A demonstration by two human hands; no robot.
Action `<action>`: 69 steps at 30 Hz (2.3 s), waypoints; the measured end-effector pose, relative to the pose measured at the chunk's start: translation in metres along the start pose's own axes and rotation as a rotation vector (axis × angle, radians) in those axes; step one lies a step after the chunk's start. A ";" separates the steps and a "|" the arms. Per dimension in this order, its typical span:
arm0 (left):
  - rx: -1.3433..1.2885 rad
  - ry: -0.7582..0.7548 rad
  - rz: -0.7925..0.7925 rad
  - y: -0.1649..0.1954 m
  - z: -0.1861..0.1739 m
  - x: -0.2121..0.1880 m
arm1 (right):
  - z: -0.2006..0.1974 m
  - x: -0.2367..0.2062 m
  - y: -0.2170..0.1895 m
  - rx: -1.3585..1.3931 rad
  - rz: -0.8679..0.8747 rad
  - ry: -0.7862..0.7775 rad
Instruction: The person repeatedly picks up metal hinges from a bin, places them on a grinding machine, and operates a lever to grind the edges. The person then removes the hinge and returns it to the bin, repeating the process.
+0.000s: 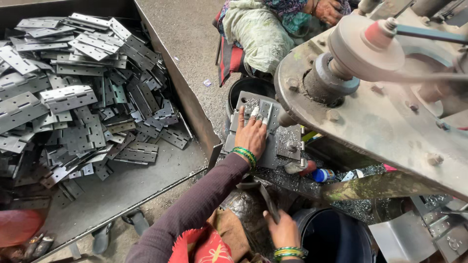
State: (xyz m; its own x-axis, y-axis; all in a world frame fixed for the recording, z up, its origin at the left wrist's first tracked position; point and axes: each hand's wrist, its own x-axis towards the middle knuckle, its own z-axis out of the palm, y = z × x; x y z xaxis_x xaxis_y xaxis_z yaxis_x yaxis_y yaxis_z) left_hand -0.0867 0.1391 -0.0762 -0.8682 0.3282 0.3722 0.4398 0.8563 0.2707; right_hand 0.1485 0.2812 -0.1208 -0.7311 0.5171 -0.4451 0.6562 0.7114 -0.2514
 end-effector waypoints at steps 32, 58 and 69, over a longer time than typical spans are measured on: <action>-0.127 -0.149 0.038 -0.002 -0.033 -0.024 | 0.027 0.011 0.049 0.076 -0.124 0.027; -0.367 -0.015 -0.139 0.052 -0.086 -0.065 | -0.012 -0.002 0.024 0.077 -0.087 -0.063; -0.455 -0.001 0.119 0.032 -0.058 -0.090 | -0.015 0.007 0.033 0.101 -0.075 -0.068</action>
State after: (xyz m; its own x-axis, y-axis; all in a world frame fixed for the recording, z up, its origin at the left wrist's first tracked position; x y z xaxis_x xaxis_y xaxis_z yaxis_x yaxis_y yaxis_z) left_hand 0.0189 0.1135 -0.0492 -0.8057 0.4140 0.4236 0.5922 0.5513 0.5877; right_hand 0.1620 0.3153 -0.1190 -0.7671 0.4283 -0.4777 0.6178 0.6938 -0.3701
